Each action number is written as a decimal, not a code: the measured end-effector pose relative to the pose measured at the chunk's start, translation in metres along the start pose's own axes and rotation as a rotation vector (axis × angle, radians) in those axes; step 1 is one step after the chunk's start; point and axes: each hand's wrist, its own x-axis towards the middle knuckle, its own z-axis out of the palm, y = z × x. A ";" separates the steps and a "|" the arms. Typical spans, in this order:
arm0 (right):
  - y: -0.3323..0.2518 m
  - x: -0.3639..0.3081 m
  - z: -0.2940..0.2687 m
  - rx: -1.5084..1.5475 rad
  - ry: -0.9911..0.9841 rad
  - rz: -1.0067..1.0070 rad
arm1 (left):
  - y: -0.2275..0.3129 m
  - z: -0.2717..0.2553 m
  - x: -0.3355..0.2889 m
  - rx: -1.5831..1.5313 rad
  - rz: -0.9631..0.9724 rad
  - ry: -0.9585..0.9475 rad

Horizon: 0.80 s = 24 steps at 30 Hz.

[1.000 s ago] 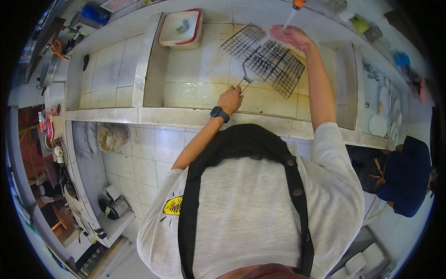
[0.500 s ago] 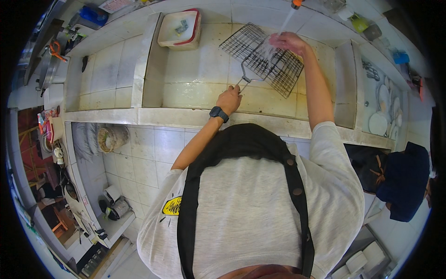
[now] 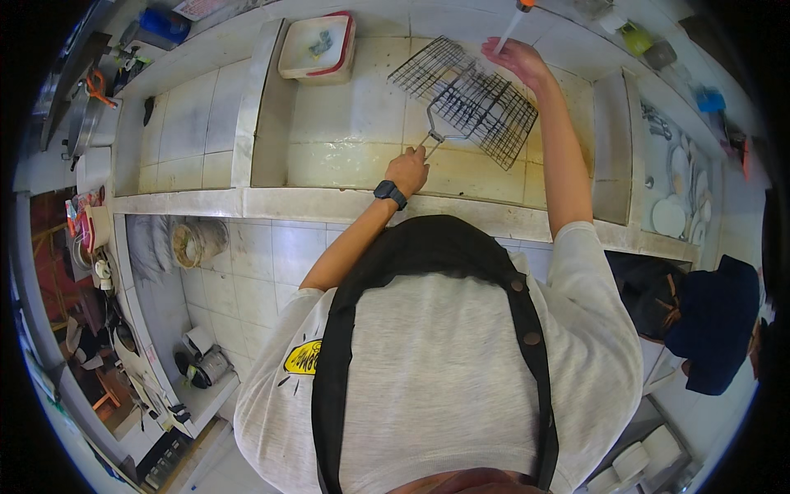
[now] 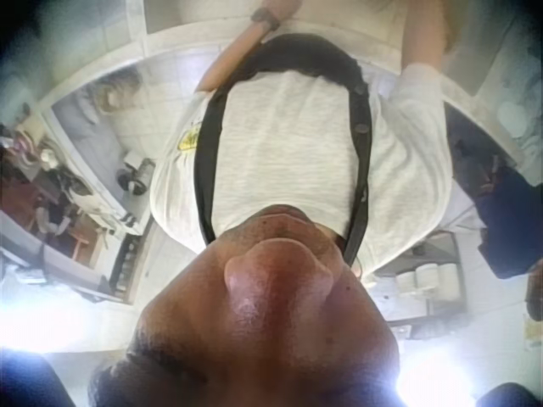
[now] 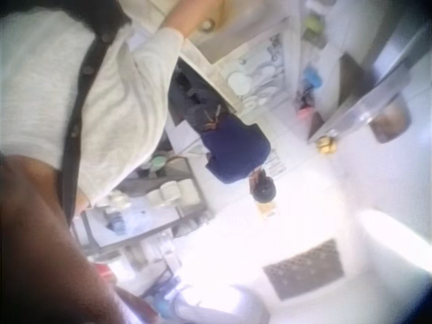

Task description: The person scrubs a metal wire rack in a commercial kitchen sink using a steel wool pad and running water. They repeatedly scrub the grid surface and rinse the rack to remove debris.

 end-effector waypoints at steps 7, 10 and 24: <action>0.006 0.022 0.004 0.249 0.050 0.146 | 0.001 0.002 0.001 -0.016 -0.005 0.018; 0.006 0.017 0.001 0.125 -0.014 0.152 | -0.002 0.003 0.000 -0.028 -0.016 0.009; 0.068 -0.065 -0.033 -0.590 0.437 0.003 | -0.003 0.010 0.009 0.008 -0.065 -0.094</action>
